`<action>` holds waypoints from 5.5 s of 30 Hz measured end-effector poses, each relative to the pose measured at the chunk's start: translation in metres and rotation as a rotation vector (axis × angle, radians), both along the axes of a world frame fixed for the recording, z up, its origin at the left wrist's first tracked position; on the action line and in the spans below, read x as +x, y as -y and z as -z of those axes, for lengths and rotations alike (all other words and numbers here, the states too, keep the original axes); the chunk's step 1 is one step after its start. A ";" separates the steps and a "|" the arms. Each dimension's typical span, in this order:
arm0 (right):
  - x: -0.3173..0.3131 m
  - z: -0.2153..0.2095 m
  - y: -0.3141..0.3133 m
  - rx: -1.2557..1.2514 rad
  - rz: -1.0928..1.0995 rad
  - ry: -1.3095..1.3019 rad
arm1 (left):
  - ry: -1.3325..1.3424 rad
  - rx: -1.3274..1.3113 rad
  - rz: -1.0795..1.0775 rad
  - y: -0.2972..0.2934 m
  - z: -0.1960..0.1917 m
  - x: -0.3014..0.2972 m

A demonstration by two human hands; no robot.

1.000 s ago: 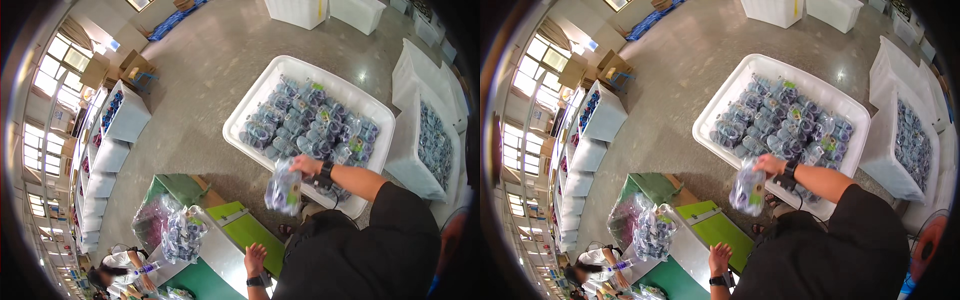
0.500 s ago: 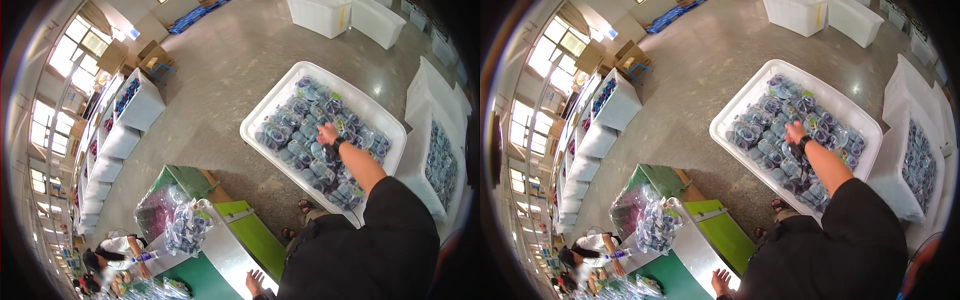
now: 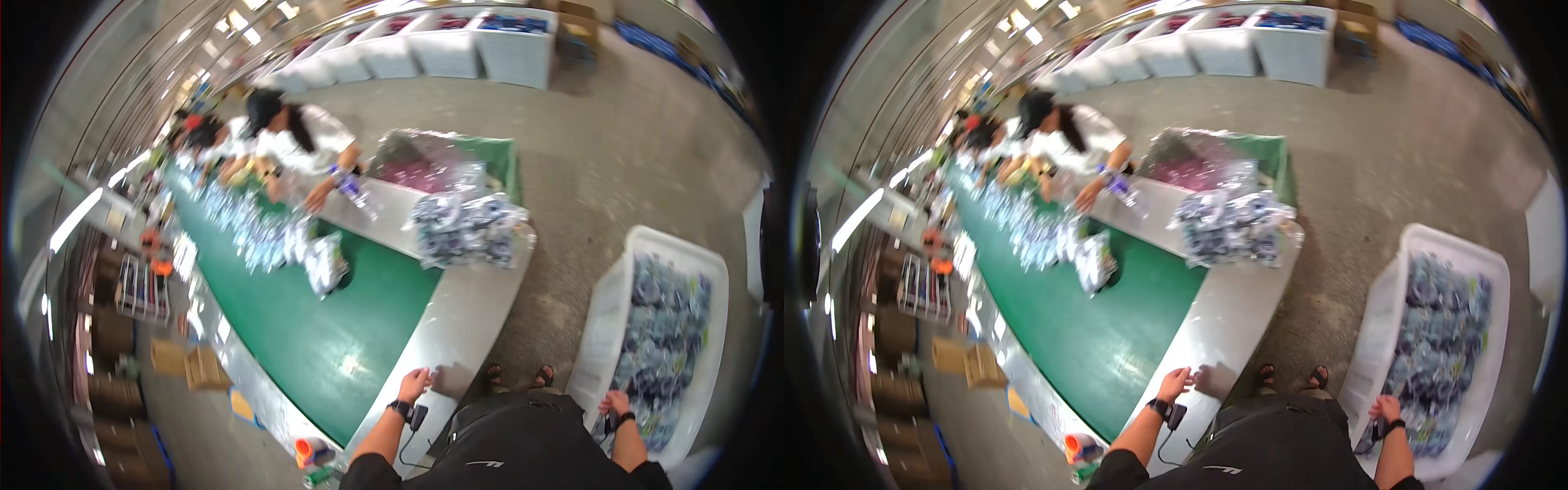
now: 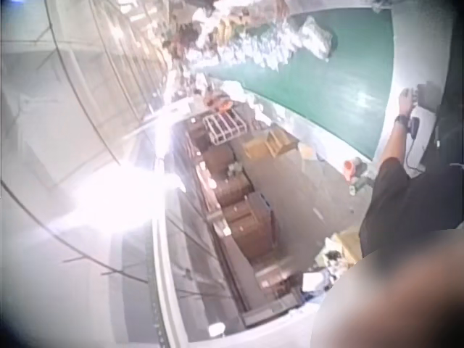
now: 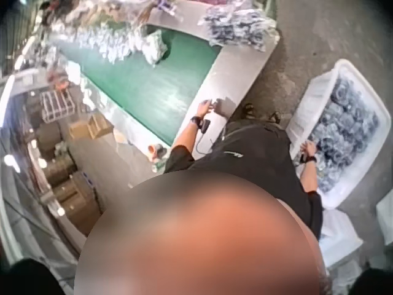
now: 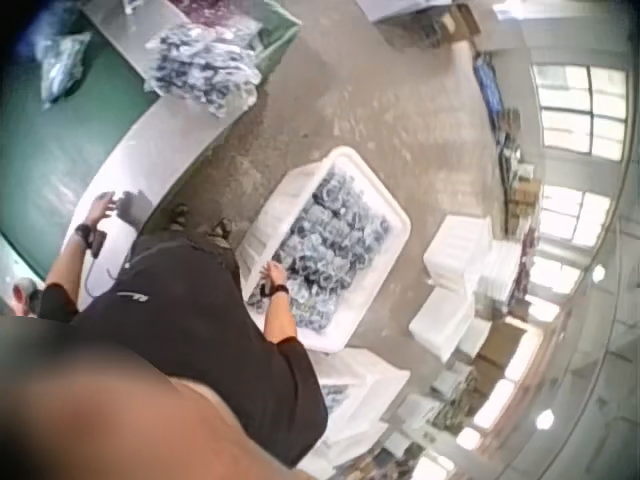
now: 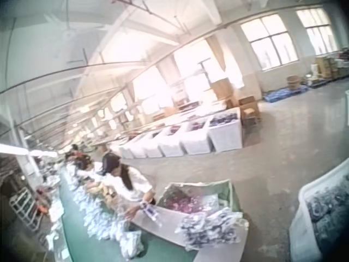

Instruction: The person repeatedly picks up packaged pairs of slippers from a large white bin and places them onto a green conveyor belt. The camera is head-mounted and moves erratically, causing significant motion blur. Other workers are visible in the background performing similar tasks.

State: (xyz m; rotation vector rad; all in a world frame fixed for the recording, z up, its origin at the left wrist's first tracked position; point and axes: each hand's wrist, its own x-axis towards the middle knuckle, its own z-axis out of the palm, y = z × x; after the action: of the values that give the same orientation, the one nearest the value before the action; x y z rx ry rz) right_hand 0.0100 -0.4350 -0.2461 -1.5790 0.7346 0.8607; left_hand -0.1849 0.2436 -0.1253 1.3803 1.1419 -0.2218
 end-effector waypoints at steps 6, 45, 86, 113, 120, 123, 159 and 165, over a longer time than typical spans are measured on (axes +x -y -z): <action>0.004 -0.026 -0.015 -0.067 0.056 -0.005 | 0.100 0.274 -0.042 -0.111 0.019 0.008; 0.043 -0.236 -0.252 -0.497 -0.931 0.116 | -0.182 0.878 -0.559 -0.446 0.090 0.121; 0.083 -0.190 -0.223 0.202 -0.323 0.469 | 0.453 -0.524 -0.092 -0.001 -0.074 0.139; 0.172 -0.181 0.037 0.650 0.580 0.383 | 0.135 -0.272 0.377 0.215 -0.106 0.221; 0.241 -0.114 0.093 0.219 0.865 0.449 | 0.167 -0.151 0.245 0.159 -0.086 0.155; 0.216 -0.071 0.071 0.117 0.523 0.272 | 0.095 -0.075 0.188 0.139 -0.076 0.124; -0.009 -0.184 -0.117 -0.340 -0.289 0.187 | 0.137 1.205 -0.182 -0.433 0.020 0.146; -0.005 -0.204 -0.120 -0.473 -0.362 -0.101 | -0.088 1.060 -0.171 -0.476 0.039 0.174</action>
State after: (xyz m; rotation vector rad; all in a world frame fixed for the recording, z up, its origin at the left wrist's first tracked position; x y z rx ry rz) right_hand 0.0049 -0.3149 -0.0423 -2.1475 0.7732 1.0889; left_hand -0.0107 0.7194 -0.1641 2.1716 1.5237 0.5342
